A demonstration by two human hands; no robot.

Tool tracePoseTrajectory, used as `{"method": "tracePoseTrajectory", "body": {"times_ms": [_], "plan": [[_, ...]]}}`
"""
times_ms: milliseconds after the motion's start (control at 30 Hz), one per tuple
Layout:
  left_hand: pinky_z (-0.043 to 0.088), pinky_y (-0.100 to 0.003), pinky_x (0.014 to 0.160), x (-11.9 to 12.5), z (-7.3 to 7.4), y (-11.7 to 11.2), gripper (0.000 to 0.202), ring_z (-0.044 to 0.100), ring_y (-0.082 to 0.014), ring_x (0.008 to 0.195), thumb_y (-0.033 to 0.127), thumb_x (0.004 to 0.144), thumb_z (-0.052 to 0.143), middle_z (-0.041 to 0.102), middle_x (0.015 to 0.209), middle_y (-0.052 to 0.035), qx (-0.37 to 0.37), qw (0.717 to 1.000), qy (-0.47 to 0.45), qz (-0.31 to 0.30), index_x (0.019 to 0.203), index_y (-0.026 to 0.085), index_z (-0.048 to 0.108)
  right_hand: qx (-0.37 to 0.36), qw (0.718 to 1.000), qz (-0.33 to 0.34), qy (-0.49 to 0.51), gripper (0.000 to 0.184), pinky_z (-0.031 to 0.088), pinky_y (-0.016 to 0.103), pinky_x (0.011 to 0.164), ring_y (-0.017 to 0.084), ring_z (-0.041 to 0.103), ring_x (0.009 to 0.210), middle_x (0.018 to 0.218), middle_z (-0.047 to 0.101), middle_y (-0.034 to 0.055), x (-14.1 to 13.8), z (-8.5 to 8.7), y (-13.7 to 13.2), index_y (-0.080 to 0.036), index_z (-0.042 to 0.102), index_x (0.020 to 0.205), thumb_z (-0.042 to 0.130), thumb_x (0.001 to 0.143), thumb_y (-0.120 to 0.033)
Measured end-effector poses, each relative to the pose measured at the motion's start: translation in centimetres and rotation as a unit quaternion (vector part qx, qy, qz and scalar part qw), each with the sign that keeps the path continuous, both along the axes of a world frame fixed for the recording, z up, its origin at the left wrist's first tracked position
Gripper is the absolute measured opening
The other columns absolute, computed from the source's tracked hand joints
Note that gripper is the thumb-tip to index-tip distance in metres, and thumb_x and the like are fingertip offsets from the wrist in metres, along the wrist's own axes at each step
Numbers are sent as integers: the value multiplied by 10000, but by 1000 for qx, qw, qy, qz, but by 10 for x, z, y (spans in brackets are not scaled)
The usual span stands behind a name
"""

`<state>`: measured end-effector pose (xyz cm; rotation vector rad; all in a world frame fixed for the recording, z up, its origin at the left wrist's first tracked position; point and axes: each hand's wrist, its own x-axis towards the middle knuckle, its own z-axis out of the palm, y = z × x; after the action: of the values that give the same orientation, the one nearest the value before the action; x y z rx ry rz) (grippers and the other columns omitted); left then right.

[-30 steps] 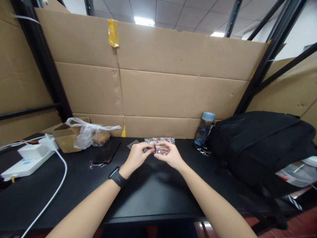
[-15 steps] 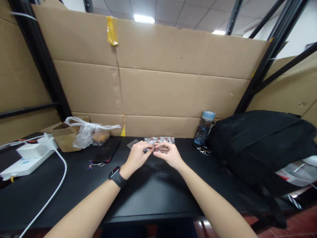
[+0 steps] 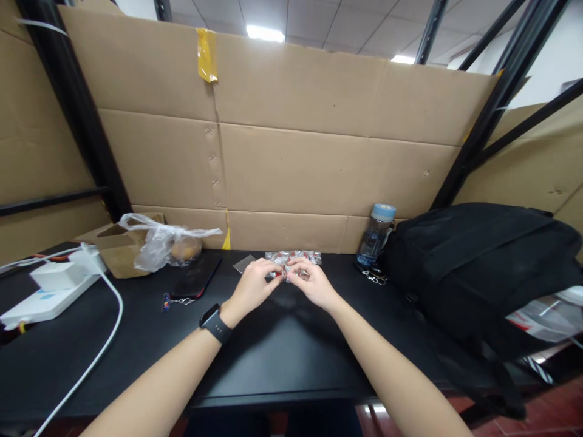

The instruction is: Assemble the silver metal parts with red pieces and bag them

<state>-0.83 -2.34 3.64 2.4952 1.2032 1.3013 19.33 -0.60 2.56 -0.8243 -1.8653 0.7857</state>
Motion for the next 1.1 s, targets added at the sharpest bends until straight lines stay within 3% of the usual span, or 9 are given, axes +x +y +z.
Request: {"method": "tracePoseTrajectory", "body": {"times_ms": [167, 367, 500, 567, 633, 700, 867, 933, 1100], "plan": [[457, -346, 987, -2, 1, 0, 275, 598, -208, 1140, 326, 993, 474, 661, 1235, -42, -39, 999, -25, -21, 1219, 268, 621, 45, 994, -29, -92, 168, 473, 351, 927, 212, 584, 1096, 1185, 575, 79, 3, 7, -4, -196, 680, 818, 623, 896, -333], [412, -441, 1034, -2, -13, 0, 312, 553, -272, 1187, 432, 881, 646, 631, 1275, -52, -68, 990, 117, -45, 1155, 287, 668, 73, 989, -31, -122, 120, 379, 391, 1050, 229, 527, 1200, 1217, 566, 69, 5, 8, -4, -205, 676, 828, 617, 903, -276], [429, -394, 1019, -15, -10, 8, 381, 558, -255, 1197, 431, 897, 620, 629, 1293, -59, -78, 988, 119, -60, 1248, 283, 620, 79, 983, -22, -163, 94, 364, 397, 1067, 230, 532, 1192, 1205, 569, 69, 8, 5, -3, -202, 683, 813, 638, 885, -243], [453, -335, 975, -28, -4, 15, 308, 609, -220, 1120, 353, 946, 539, 671, 1222, -61, -80, 990, 104, -52, 1221, 253, 635, 74, 977, -14, -198, 80, 369, 406, 1064, 240, 531, 1191, 1216, 564, 77, 10, 5, -3, -198, 693, 806, 655, 868, -233], [481, -279, 868, -45, 0, 22, 243, 665, -189, 953, 238, 943, 487, 729, 1034, -50, -100, 986, 133, -28, 1044, 226, 708, 64, 971, 1, -230, 72, 379, 404, 1056, 245, 536, 1185, 1225, 563, 82, 12, 4, -3, -195, 703, 793, 672, 848, -229], [482, -242, 762, -60, 0, 28, 198, 679, -170, 807, 190, 870, 552, 740, 877, -28, -136, 972, 190, -21, 935, 225, 736, 60, 967, 25, -248, 75, 404, 380, 1029, 233, 561, 1142, 1199, 582, 80, 14, 5, -3, -192, 708, 776, 679, 837, -227], [467, -219, 681, -77, -12, 36, 173, 686, -167, 731, 171, 679, 719, 741, 773, 0, -191, 949, 249, -26, 832, 242, 755, 45, 954, 58, -290, 103, 486, 294, 823, 182, 628, 868, 935, 668, 45, 34, 12, 6, -188, 717, 890, 626, 848, -215], [454, -227, 647, -75, -16, 36, 141, 676, -168, 688, 160, 681, 710, 729, 724, 9, -189, 951, 246, -19, 778, 255, 746, 15, 940, 20, -341, 180, 488, 290, 777, 195, 632, 842, 925, 677, 46, 51, 14, 12, -188, 727, 945, 694, 770, -220], [440, -251, 675, -62, -18, 31, 92, 669, -181, 707, 170, 752, 678, 712, 722, 8, -160, 959, 231, -28, 739, 257, 702, -83, 897, -48, -432, 667, 492, 275, 713, 217, 640, 847, 1065, 669, 62, 88, 14, 24, -216, 711, 1104, 902, 471, -304]]}}
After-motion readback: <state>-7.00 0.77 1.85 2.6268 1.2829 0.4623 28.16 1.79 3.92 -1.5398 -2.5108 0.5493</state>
